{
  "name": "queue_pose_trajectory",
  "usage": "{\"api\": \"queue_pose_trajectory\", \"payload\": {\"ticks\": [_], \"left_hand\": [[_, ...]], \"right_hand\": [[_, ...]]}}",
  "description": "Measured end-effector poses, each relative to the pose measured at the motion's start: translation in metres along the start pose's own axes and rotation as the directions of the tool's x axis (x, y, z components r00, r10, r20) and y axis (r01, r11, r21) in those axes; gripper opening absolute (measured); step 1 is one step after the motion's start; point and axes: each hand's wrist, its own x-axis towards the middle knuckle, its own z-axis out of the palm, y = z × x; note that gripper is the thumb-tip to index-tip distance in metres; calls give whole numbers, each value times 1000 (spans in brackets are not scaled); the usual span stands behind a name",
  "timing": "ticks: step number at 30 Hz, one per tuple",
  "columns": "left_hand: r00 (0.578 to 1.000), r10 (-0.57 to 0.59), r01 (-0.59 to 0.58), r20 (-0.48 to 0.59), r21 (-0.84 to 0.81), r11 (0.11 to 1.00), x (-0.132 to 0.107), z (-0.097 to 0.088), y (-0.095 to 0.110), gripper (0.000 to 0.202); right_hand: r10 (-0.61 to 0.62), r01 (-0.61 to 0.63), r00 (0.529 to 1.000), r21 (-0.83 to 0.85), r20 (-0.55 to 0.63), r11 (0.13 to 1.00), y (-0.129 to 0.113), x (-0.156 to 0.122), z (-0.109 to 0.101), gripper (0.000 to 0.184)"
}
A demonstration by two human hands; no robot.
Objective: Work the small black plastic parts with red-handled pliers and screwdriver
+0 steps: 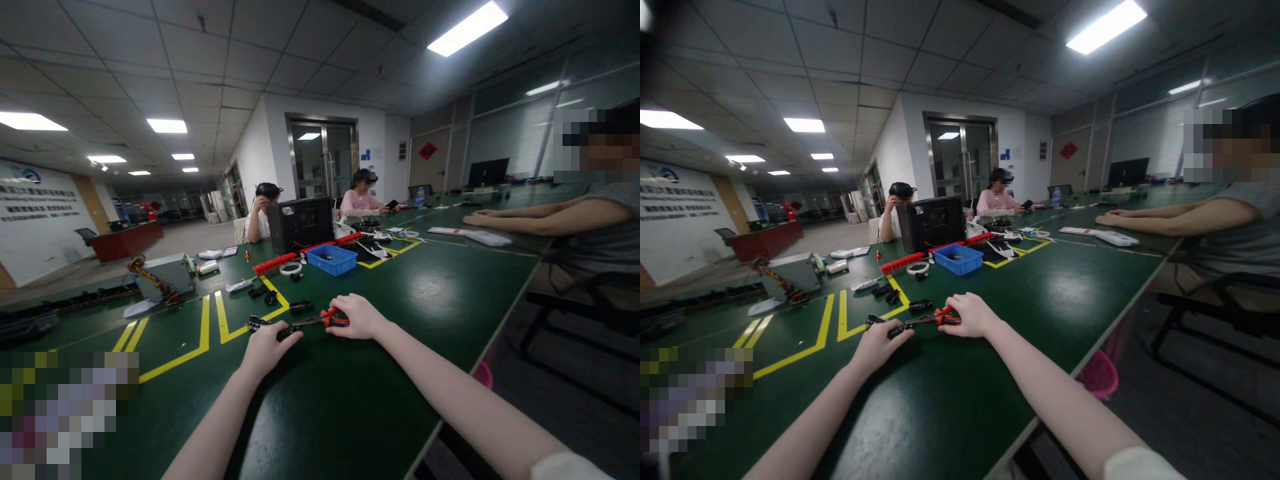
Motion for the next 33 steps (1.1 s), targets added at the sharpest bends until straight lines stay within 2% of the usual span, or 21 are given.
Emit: {"api": "queue_pose_trajectory", "payload": {"ticks": [6,11,22,33], "left_hand": [[999,16,-12,38,-95,995,2,0,-1,42],[1000,9,-8,16,-99,995,2,0,-1,37],[997,-54,58,-47,93,994,1,-2,6,38],[999,-39,41,23,-97,994,2,-2,-1,42]], "right_hand": [[-11,11,1000,9,-4,1000,1,0,1,45],[-12,13,1000,10,-8,1000,1,0,0,45],[-7,7,1000,1,-19,1000,1,1,1,45],[-18,18,999,12,-39,1000,1,0,2,45]]}}
